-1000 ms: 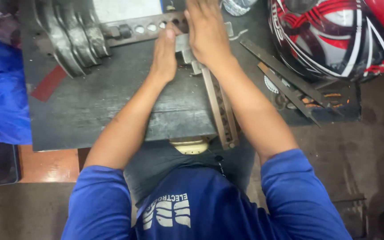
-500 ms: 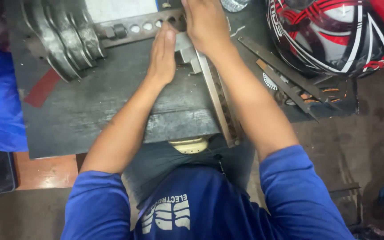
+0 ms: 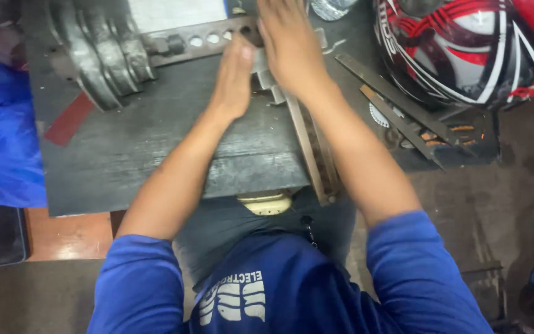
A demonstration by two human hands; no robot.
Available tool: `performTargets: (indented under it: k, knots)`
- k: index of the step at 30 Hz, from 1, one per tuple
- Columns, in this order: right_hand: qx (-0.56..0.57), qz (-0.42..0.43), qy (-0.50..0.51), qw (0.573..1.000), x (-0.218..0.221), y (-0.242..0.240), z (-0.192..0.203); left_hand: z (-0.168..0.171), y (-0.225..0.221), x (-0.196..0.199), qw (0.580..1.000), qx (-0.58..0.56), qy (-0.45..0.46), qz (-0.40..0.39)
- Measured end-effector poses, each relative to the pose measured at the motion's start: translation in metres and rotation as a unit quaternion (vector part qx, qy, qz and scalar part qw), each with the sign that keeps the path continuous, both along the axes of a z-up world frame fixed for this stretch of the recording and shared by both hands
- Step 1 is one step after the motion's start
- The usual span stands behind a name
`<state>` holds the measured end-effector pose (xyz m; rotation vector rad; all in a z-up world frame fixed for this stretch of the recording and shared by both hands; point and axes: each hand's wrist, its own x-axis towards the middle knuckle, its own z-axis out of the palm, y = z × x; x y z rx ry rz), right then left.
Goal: Sanding a metal component and using a metal gauge to check its surface or dimensions on a workbench.
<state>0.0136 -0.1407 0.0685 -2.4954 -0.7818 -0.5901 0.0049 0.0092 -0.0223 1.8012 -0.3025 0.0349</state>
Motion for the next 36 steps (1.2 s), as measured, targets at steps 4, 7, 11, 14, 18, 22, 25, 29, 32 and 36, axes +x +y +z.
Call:
performTargets:
  k: [4,7,11,14,18,22,25,29,32,36]
  knots:
    - [-0.062,0.003,0.105,0.993,-0.092,-0.030,-0.011,0.031,0.002,-0.002,0.991,-0.028,-0.130,-0.023]
    - [-0.024,-0.004,0.104,0.994,-0.131,-0.046,-0.018,0.006,-0.002,0.005,0.996,-0.005,-0.089,-0.016]
    - [0.042,-0.003,0.100,0.994,-0.131,-0.044,-0.010,0.028,0.001,-0.001,0.994,-0.039,-0.101,-0.021]
    - [0.034,-0.002,0.002,0.999,-0.097,-0.030,-0.003,0.022,0.000,0.005,0.990,-0.035,-0.136,-0.018]
    - [0.005,0.029,-0.019,0.999,-0.043,-0.019,0.006,0.023,-0.002,0.003,0.981,-0.040,-0.189,-0.004]
    - [-0.034,0.032,0.029,0.998,0.026,-0.011,0.004,0.026,0.001,0.002,0.989,-0.001,-0.145,0.002]
    - [-0.056,0.039,0.082,0.994,0.057,0.000,0.013,0.021,-0.002,0.009,0.988,0.002,-0.157,0.014]
    - [-0.111,-0.002,0.174,0.979,0.073,0.007,0.020,0.023,-0.005,0.007,0.986,0.029,-0.159,0.046]
    - [-0.113,-0.006,0.130,0.985,0.080,0.003,0.017,0.026,-0.008,0.004,0.983,0.066,-0.170,0.033]
    - [-0.021,0.065,0.044,0.997,0.045,-0.009,0.009,0.030,-0.006,-0.002,0.984,0.140,-0.112,0.008]
